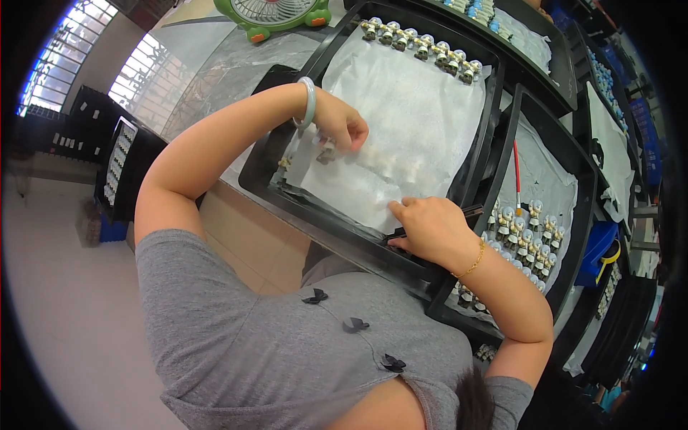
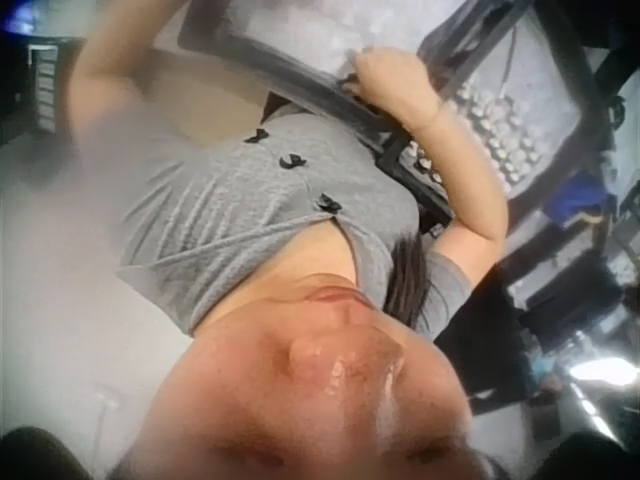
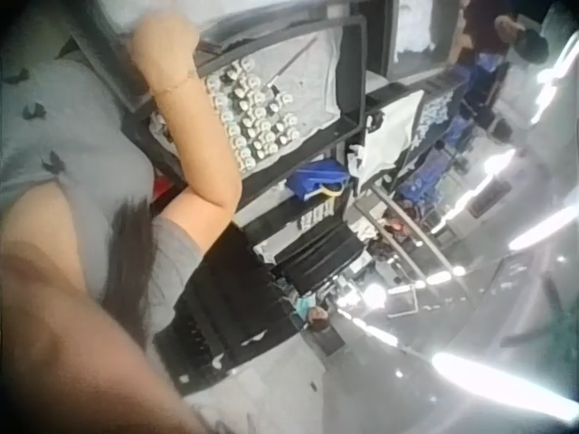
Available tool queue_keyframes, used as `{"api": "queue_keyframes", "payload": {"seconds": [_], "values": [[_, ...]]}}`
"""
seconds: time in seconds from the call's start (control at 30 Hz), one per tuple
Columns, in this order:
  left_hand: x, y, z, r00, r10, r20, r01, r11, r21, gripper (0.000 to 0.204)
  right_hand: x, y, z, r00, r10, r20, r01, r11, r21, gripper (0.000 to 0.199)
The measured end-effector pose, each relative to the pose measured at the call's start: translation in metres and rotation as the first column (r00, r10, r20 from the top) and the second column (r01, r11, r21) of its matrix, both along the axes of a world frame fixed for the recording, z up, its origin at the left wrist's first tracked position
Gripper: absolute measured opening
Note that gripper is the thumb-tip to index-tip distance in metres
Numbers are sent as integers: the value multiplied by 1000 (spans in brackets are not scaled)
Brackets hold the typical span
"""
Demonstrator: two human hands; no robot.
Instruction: The person paints and assembles small anime figurines by hand at a factory workbench, using a paintbrush for painting and a prying tool for assembly.
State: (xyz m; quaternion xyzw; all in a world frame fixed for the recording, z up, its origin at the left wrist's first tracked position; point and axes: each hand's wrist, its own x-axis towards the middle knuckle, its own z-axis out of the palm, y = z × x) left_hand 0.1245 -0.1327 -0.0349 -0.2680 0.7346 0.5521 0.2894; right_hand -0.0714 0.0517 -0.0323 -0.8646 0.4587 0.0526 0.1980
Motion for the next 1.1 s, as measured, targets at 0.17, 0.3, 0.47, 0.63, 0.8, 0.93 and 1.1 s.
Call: {"api": "queue_keyframes", "payload": {"seconds": [0.17,0.3,0.47,0.63,0.8,0.93,1.1], "values": [[8,-34,24,883,341,-323,-395,911,-119,16,-2,6,-1,995,10,-99,-14,999,-42,26],[-5,-70,21,878,278,-391,-423,833,-358,15,-2,14,-5,1000,6,-17,-8,993,-117,14],[-23,-105,-16,865,281,-416,-463,766,-446,15,0,20,-7,1000,-21,-1,21,990,-137,8],[-19,-120,-20,910,207,-359,-374,786,-493,15,1,24,-12,996,-78,41,84,980,-178,5],[-23,-84,-3,997,-72,-15,26,540,-841,31,-2,24,-14,987,-121,101,138,974,-178,6],[-19,-76,-10,997,15,75,61,434,-899,34,0,24,-16,985,-138,99,151,980,-131,7],[-22,-89,-5,998,-29,-55,-42,347,-937,46,-2,23,-17,983,-130,127,144,984,-108,8]]}}
